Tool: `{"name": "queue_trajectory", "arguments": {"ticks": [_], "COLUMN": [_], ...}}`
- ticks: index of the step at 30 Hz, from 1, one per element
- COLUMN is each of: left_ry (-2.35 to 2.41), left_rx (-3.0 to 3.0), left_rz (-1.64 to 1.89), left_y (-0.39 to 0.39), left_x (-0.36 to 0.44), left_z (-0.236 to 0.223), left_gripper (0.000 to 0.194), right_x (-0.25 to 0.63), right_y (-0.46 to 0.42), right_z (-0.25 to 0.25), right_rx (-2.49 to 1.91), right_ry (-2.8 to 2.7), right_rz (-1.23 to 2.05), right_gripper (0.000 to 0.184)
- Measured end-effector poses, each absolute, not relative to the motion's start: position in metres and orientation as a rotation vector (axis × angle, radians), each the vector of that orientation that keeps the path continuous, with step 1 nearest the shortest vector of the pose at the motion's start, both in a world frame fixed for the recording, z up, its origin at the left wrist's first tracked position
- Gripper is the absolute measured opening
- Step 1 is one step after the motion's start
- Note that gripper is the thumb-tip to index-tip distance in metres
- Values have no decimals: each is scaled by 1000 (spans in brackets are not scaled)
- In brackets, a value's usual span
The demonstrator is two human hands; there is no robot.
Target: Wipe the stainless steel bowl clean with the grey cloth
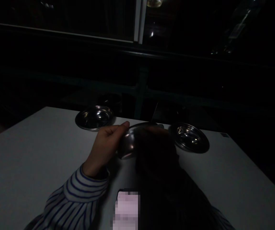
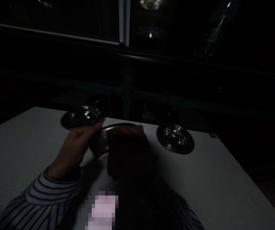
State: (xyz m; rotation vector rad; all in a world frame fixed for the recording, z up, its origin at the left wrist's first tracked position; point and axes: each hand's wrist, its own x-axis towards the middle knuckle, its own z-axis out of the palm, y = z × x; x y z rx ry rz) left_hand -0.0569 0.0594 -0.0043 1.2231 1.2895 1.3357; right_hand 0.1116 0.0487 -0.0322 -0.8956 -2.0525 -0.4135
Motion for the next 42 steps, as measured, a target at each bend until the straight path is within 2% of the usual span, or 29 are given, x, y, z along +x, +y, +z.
{"name": "queue_trajectory", "arguments": {"ticks": [4, 9, 14, 19, 24, 31, 37, 42], "left_ry": [1326, 1283, 1312, 1267, 1335, 1333, 1389, 1381], "left_rx": [1212, 1210, 1221, 1190, 1196, 1150, 1144, 1133], "left_rz": [1416, 1328, 1400, 1306, 1318, 1286, 1338, 1339], "left_y": [59, 58, 58, 57, 56, 54, 55, 55], "left_x": [-57, -56, -54, -47, -45, -43, -43, -45], "left_z": [-5, -8, -7, -10, -7, -3, -2, -1], "left_gripper": [39, 42, 42, 48, 52, 52, 53, 53], "right_x": [116, 111, 117, 108, 119, 109, 123, 113], "right_y": [54, 49, 57, 47, 60, 55, 66, 56], "right_z": [-33, -35, -34, -32, -34, -35, -35, -36], "right_rx": [-1000, -880, -993, -858, -976, -853, -1057, -849], "right_ry": [-1920, -2080, -1898, -2158, -2030, -2142, -1907, -2081], "right_rz": [-318, -469, -272, -491, -324, -432, -134, -408], "right_gripper": [23, 34, 20, 31, 28, 33, 25, 28]}}
